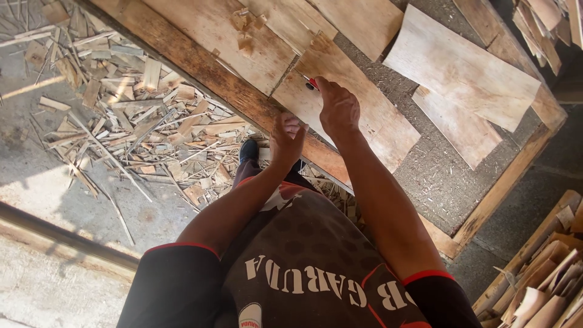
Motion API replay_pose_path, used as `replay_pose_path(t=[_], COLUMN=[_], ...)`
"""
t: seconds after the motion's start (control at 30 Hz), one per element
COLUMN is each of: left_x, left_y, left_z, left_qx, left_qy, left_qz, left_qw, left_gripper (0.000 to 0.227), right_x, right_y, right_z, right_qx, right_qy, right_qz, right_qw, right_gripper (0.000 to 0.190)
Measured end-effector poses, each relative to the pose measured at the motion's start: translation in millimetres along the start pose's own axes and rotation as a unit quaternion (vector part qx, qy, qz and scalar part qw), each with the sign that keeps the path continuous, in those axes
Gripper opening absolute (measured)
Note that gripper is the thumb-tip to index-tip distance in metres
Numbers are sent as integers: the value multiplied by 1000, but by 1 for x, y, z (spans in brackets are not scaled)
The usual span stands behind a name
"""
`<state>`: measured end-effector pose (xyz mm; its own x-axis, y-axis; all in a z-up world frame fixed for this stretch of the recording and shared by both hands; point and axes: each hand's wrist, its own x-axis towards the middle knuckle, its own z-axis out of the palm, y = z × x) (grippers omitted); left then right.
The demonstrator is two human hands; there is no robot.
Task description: Measure, cut, shape, and dry-fit sections of wood veneer onto a wooden panel framework at a workbench.
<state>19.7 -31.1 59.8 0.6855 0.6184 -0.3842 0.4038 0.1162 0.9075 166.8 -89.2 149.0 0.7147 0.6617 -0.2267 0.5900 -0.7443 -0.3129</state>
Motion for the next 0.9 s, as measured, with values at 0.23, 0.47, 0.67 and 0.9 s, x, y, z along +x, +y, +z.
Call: replay_pose_path(t=[0.23, 0.47, 0.67, 0.9], left_x=[26, 14, 26, 11], left_y=[-65, 74, 110, 113], left_z=[80, 83, 137, 219], left_qx=[-221, -240, -122, -84], left_qy=[-69, -128, -151, -243], left_qz=[-55, -9, 192, 141], left_qw=[971, 962, 962, 956], left_gripper=[22, 20, 16, 16], right_x=[-14, -21, -56, -108], right_y=[13, 47, 86, 185], right_z=[-16, -70, -145, -146], right_qx=[16, 16, -25, -23], right_qy=[92, 211, 304, 321], right_qz=[-9, 27, 50, 96], right_qw=[996, 977, 951, 942], right_gripper=[50, 29, 47, 58])
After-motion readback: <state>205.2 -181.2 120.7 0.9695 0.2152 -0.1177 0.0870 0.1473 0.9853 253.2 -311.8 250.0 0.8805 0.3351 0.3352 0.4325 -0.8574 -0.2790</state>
